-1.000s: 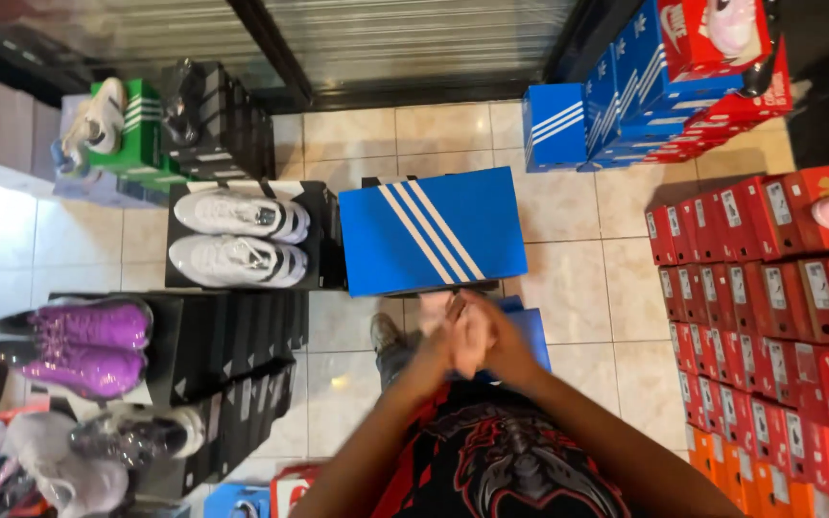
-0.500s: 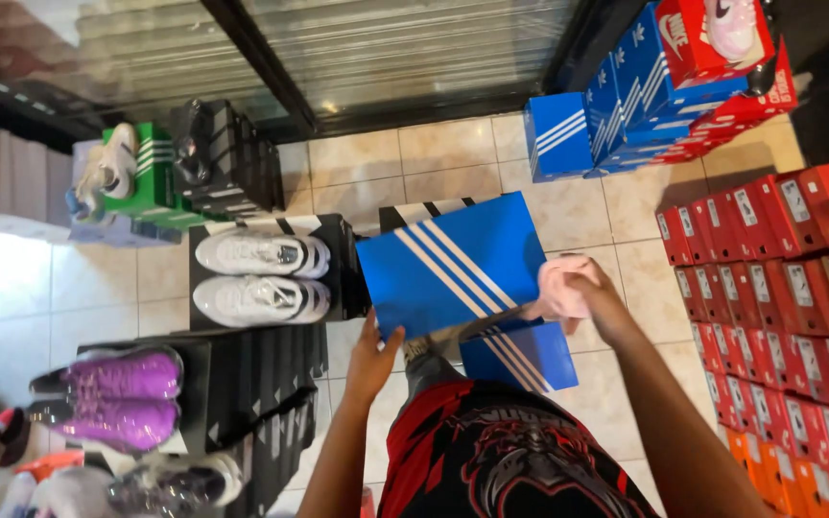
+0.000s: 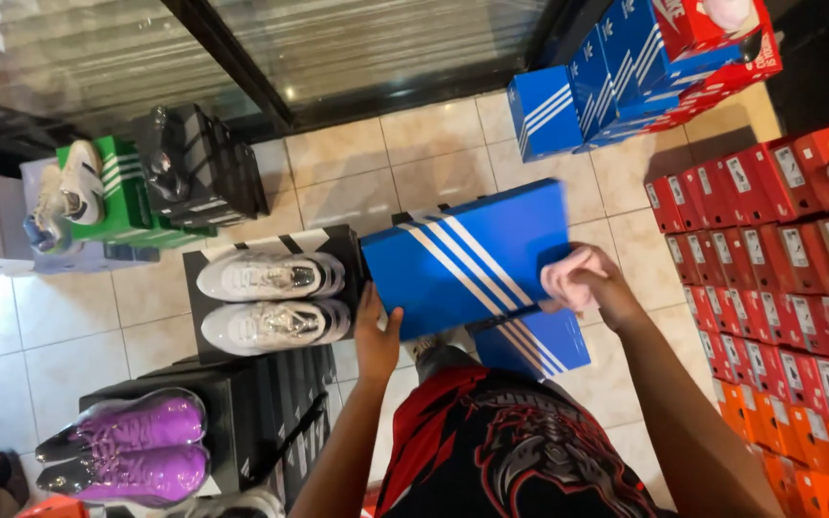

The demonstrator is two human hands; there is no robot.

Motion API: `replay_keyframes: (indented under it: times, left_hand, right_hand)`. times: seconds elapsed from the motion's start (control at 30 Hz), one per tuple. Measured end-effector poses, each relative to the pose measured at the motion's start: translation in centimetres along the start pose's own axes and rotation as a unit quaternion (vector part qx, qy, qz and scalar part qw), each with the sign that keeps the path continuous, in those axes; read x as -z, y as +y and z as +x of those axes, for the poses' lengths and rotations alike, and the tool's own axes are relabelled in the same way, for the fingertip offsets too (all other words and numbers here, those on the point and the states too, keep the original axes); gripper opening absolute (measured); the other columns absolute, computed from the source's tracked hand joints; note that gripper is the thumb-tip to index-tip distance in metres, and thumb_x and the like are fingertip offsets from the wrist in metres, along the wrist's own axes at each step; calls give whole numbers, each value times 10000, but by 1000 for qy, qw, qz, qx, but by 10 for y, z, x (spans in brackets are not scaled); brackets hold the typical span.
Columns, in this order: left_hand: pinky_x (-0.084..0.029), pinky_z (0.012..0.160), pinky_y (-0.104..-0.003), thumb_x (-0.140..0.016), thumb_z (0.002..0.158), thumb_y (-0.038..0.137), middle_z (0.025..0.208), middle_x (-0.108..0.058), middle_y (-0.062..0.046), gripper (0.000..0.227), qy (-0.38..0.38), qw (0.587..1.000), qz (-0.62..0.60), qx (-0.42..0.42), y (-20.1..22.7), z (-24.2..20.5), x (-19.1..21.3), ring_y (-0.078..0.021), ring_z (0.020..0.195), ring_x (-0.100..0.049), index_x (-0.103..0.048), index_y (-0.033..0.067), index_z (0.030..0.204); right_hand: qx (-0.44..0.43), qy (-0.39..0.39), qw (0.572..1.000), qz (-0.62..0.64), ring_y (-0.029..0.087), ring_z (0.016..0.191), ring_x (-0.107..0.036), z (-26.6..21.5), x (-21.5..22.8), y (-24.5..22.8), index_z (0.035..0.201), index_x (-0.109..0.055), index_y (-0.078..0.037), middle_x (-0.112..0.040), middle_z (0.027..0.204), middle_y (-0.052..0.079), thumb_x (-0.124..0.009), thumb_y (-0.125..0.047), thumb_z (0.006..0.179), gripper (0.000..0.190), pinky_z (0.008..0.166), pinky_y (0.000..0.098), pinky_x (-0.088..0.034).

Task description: The person wipes the exterior of several shoe boxes with a pink cloth. They pick up boxes, wipe them, open them to reveal shoes, and place them back down or stack them.

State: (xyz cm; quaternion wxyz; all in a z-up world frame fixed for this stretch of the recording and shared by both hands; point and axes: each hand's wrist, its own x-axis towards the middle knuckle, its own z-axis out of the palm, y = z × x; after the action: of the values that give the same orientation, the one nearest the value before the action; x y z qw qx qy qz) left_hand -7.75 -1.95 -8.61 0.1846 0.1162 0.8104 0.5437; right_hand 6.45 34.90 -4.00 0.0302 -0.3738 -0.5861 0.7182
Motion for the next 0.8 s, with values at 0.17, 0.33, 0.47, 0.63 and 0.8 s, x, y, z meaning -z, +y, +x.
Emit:
replay_keyframes:
  times: [0.17, 0.33, 0.47, 0.63, 0.8]
  left_hand:
    - [-340, 1177, -476, -534, 994, 345, 1609, -377, -234, 519, 80, 943, -316, -69, 3, -24, 15, -325, 1467, -397, -572, -50, 1329]
    - [-364, 946, -349, -527, 973, 328, 1241, -595, -92, 237, 44, 918, -388, 74, 30, -64, 35, -208, 1133, -542, -613, 113, 1023]
    - [-515, 888, -439, -572, 763, -6, 1443, -580, -144, 671, 7, 850, -429, 306, 73, -84, 39, -329, 1187, -602, -476, 264, 1370]
    - [-538, 976, -487, -543, 838, 54, 1573, -440, -130, 832, 39, 869, -426, 247, 55, -103, 11, -345, 1303, -556, -329, 304, 1603]
    - [-544, 997, -421, -650, 825, 45, 1391, -623, -107, 717, 89, 884, -402, 223, 42, -110, -4, -276, 1210, -634, -530, 192, 1517]
  right_hand:
    - [102, -82, 978, 162, 292, 518, -650, -20, 47, 61, 1362, -498, -47, -580, 683, 204, -594, -189, 797, 591, 317, 376, -547]
    - [184, -103, 977, 30, 223, 925, -609, -72, 70, -26, 1124, -527, -29, -606, 941, 123, -494, -169, 824, 334, 943, 380, -522]
    - [289, -180, 932, -126, 96, 934, -573, -57, 87, -26, 1011, -564, -210, -587, 939, -34, -545, -192, 849, 164, 970, 294, -500]
    - [425, -230, 774, -408, 213, 1263, -547, -62, -39, 0, 1291, -623, -312, -648, 1256, 17, -693, -347, 820, 477, 1065, 382, -421]
    - [626, -145, 569, -513, 401, 1322, -516, -50, -124, 40, 1315, -654, -127, -624, 1366, 104, -741, -328, 777, 581, 1110, 595, -348]
